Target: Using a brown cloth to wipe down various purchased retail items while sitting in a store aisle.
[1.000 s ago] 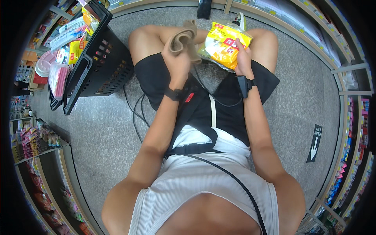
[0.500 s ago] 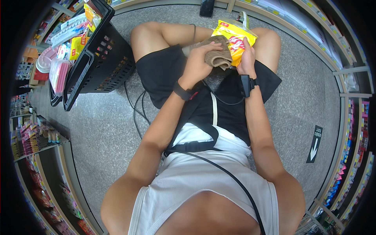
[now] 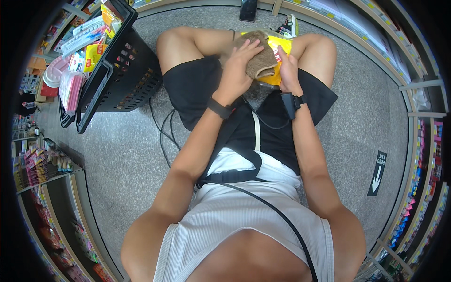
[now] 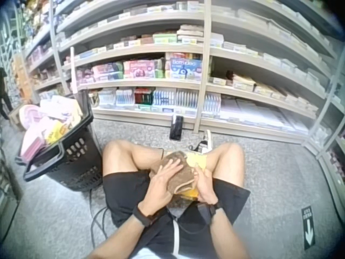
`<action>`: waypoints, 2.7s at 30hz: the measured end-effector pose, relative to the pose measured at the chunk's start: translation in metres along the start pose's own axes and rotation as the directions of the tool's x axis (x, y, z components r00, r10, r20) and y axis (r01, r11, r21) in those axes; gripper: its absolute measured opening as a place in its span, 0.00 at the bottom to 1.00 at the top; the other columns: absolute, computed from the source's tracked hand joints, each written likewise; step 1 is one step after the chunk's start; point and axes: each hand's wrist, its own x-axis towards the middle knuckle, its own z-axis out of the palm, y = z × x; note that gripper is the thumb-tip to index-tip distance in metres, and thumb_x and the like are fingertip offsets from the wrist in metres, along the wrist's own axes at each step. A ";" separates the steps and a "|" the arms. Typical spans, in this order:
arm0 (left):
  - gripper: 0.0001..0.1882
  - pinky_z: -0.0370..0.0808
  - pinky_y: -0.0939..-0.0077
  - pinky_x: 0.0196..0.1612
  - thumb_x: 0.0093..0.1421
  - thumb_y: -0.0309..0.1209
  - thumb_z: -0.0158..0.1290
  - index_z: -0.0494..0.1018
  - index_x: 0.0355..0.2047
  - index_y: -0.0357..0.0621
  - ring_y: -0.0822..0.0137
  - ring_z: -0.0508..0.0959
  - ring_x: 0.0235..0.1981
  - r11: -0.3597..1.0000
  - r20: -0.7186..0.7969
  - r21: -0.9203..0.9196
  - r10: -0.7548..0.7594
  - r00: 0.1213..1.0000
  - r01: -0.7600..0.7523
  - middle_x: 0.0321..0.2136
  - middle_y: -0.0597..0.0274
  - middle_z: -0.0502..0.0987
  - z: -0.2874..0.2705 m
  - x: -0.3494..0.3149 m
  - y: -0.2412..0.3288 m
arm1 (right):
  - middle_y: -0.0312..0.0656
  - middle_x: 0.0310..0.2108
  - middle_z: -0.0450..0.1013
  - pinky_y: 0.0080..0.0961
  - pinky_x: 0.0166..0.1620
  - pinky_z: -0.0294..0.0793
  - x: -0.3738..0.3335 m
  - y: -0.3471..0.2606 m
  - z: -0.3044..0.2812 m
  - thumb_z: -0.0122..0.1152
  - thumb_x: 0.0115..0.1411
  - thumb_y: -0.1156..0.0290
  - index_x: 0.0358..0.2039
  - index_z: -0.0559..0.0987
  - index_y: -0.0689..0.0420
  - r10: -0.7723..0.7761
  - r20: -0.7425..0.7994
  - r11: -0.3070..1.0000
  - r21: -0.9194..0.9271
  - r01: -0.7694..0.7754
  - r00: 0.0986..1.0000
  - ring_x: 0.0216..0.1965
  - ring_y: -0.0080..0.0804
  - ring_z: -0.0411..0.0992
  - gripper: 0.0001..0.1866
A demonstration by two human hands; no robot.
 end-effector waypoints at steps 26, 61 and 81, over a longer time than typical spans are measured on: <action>0.23 0.70 0.73 0.53 0.48 0.14 0.50 0.75 0.47 0.37 0.55 0.76 0.51 0.907 -0.066 -0.369 -0.245 0.967 0.205 0.48 0.45 0.76 0.003 -0.002 -0.002 | 0.46 0.57 0.65 0.38 0.57 0.67 -0.017 -0.016 0.005 0.44 0.60 0.35 0.61 0.61 0.56 -0.135 0.191 0.872 0.489 0.025 0.972 0.56 0.41 0.67 0.41; 0.27 0.71 0.73 0.53 0.48 0.13 0.56 0.72 0.51 0.42 0.60 0.76 0.51 0.965 0.177 -0.253 -0.019 0.984 0.064 0.49 0.53 0.76 -0.004 0.000 0.020 | 0.49 0.51 0.69 0.36 0.54 0.71 -0.005 -0.019 -0.006 0.40 0.64 0.39 0.57 0.65 0.60 0.019 0.205 0.894 0.435 -0.109 0.979 0.51 0.39 0.70 0.36; 0.18 0.71 0.79 0.49 0.56 0.16 0.49 0.73 0.48 0.34 0.72 0.77 0.43 0.868 0.105 -0.459 -0.160 0.981 0.191 0.42 0.56 0.80 0.009 -0.004 -0.014 | 0.44 0.52 0.68 0.30 0.56 0.66 -0.003 -0.008 0.006 0.31 0.62 0.32 0.59 0.62 0.57 -0.074 0.181 0.973 0.230 0.032 0.981 0.52 0.33 0.68 0.42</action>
